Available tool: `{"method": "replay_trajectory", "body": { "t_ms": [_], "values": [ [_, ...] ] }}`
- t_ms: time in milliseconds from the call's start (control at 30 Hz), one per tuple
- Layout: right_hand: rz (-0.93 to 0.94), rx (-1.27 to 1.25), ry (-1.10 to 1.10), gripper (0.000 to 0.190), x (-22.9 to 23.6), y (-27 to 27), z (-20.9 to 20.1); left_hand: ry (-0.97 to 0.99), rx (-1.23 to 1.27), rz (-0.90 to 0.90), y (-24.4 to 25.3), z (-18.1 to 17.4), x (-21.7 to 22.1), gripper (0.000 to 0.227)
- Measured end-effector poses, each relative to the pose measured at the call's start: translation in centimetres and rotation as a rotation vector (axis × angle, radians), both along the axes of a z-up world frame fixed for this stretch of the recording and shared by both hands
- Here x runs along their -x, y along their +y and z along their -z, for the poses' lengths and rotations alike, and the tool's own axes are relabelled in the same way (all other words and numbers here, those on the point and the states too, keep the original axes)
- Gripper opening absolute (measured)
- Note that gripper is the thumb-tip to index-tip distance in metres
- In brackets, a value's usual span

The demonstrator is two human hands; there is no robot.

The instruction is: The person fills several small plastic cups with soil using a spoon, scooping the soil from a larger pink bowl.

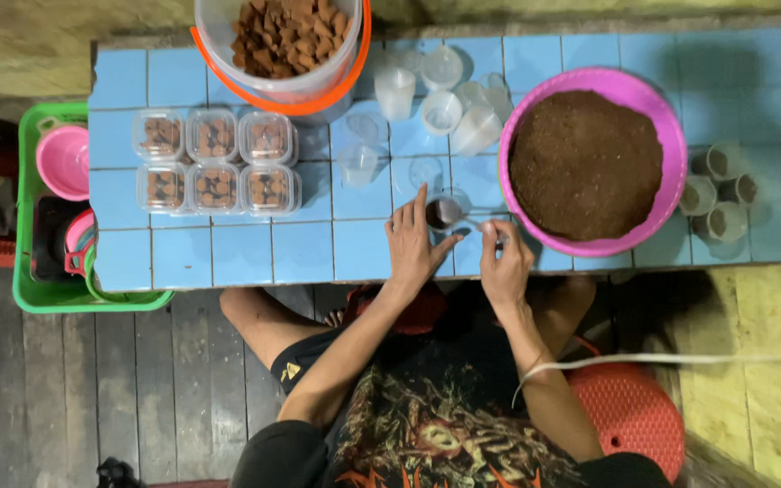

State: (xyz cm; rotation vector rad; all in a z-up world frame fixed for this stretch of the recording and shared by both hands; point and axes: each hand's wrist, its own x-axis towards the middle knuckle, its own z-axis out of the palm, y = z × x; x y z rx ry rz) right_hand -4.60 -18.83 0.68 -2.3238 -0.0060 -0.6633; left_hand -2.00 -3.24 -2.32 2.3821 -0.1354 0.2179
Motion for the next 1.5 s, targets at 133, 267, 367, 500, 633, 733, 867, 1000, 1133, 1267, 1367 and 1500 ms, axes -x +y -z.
{"method": "replay_trajectory", "body": {
  "t_ms": [133,267,367,500,633,733,867,1000,1133,1267,1367,1500],
  "values": [
    [-0.052,0.014,-0.07,0.012,0.2,1.3,-3.5,-0.011,0.028,-0.003,-0.6,1.3,-0.4,0.095],
    [-0.193,0.045,-0.101,0.012,0.5,1.2,-4.8,0.031,0.058,0.019,-0.3,3.1,-0.7,0.092],
    [-0.181,0.035,-0.141,0.013,0.9,0.8,-4.3,0.027,0.114,0.028,0.2,2.3,-0.7,0.093],
    [-0.09,-0.064,-0.15,0.015,1.1,0.6,-3.1,0.152,0.33,-0.02,0.6,0.2,-0.6,0.103],
    [-0.081,-0.093,-0.112,0.016,1.1,0.9,-2.3,0.132,0.35,-0.009,0.9,0.7,-0.4,0.106],
    [-0.074,-0.099,-0.07,0.021,1.0,1.2,-2.2,0.169,0.358,-0.039,1.1,0.2,-0.2,0.104],
    [-0.052,-0.128,-0.052,0.023,1.0,1.4,-2.3,0.147,0.357,-0.016,1.4,-0.1,-0.2,0.097],
    [-0.03,-0.14,-0.022,0.023,1.1,1.2,-1.8,0.159,0.416,0.007,1.8,-1.3,0.0,0.086],
    [-0.021,-0.147,0.007,0.024,1.1,1.2,-2.0,0.129,0.402,0.023,2.0,-0.6,-0.1,0.081],
    [-0.009,-0.15,0.044,0.024,1.0,0.8,-1.8,0.138,0.422,0.024,2.0,-0.8,-0.2,0.082],
    [-0.008,-0.149,0.04,0.025,0.9,0.6,-2.0,0.131,0.44,0.035,2.1,-0.7,-0.3,0.083],
    [-0.031,-0.136,0.04,0.024,0.6,0.7,-1.8,0.119,0.442,0.037,2.0,-2.1,-0.2,0.082]
  ]
}}
